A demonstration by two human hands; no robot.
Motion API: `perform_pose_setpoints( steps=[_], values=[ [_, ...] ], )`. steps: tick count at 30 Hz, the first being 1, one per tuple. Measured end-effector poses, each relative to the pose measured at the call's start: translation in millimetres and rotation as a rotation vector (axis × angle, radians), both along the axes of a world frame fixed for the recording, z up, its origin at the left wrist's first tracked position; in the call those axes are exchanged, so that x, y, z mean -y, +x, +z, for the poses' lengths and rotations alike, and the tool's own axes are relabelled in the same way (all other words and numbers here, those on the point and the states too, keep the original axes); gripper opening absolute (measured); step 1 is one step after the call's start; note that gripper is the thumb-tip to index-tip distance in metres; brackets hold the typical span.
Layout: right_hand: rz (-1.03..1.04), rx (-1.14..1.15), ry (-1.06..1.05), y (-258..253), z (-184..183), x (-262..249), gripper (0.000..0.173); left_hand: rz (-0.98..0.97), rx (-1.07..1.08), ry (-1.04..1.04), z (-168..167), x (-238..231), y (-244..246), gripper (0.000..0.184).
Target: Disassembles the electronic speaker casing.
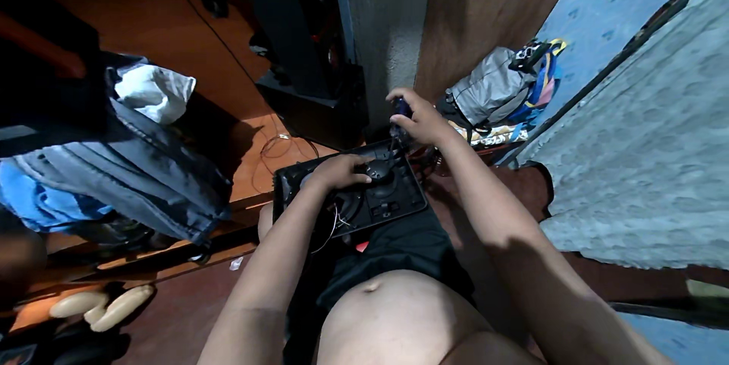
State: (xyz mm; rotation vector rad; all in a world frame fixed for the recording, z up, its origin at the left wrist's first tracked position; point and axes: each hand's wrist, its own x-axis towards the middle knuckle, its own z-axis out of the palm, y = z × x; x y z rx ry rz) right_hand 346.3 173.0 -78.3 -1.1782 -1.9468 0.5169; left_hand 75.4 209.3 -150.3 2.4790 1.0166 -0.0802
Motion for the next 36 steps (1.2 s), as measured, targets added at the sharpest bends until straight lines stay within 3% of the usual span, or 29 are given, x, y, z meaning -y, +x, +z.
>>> perform_pose_setpoints(
  steps=[2,3,5,8,10,13,15,17,19,22,24,26,32,34,36],
  values=[
    [0.077,-0.004,-0.024,-7.1,6.5,1.3,0.036,0.013,0.001,-0.007,0.0,0.8,0.5,0.060],
    [0.021,0.013,-0.044,-13.7,9.7,2.6,0.034,0.019,-0.005,-0.009,0.0,1.1,0.6,0.061],
    [-0.221,0.143,-0.083,-31.5,19.3,6.8,0.029,0.027,-0.014,-0.007,-0.1,1.1,0.4,0.063],
    [-0.455,0.375,-0.099,-53.5,28.7,7.1,0.040,0.044,-0.016,-0.027,2.1,2.3,1.1,0.067],
    [-0.286,0.366,-0.044,-53.7,27.8,-0.7,0.028,0.061,0.013,-0.058,4.1,1.6,2.3,0.066],
    [0.253,0.236,-0.041,-46.6,29.9,-16.3,0.015,0.097,0.134,-0.121,5.9,-1.1,8.6,0.062],
    [0.438,0.159,-0.105,-49.7,32.2,-22.1,0.008,0.116,0.260,-0.151,6.9,-0.5,18.5,0.055],
    [0.409,0.155,-0.142,-54.6,34.9,-21.0,0.007,0.106,0.380,-0.139,2.5,-1.5,31.8,0.038],
    [0.189,0.269,-0.122,-61.4,39.6,-14.6,0.010,0.095,0.425,-0.082,-2.0,-3.1,43.6,0.028],
    [-0.234,0.607,-0.123,-74.5,53.1,-0.7,0.048,0.153,0.423,-0.013,-3.2,-1.7,51.8,0.025],
    [-0.352,0.710,-0.196,-80.2,63.3,7.0,0.057,0.173,0.405,0.031,-6.8,-2.7,54.3,0.026],
    [-0.281,0.739,-0.223,-78.0,67.7,6.5,0.049,0.183,0.384,0.048,-6.5,-2.1,57.0,0.024],
    [0.295,0.743,-0.094,-49.8,74.6,-16.2,0.017,0.255,0.371,0.035,-7.5,5.4,64.5,0.029],
    [0.271,0.784,-0.142,-48.8,79.4,-16.2,0.018,0.250,0.340,0.042,-10.6,6.8,67.5,0.035],
    [0.066,0.846,-0.198,-54.5,84.1,-8.3,0.031,0.245,0.327,0.058,-12.9,6.8,68.9,0.035]
  ],
)
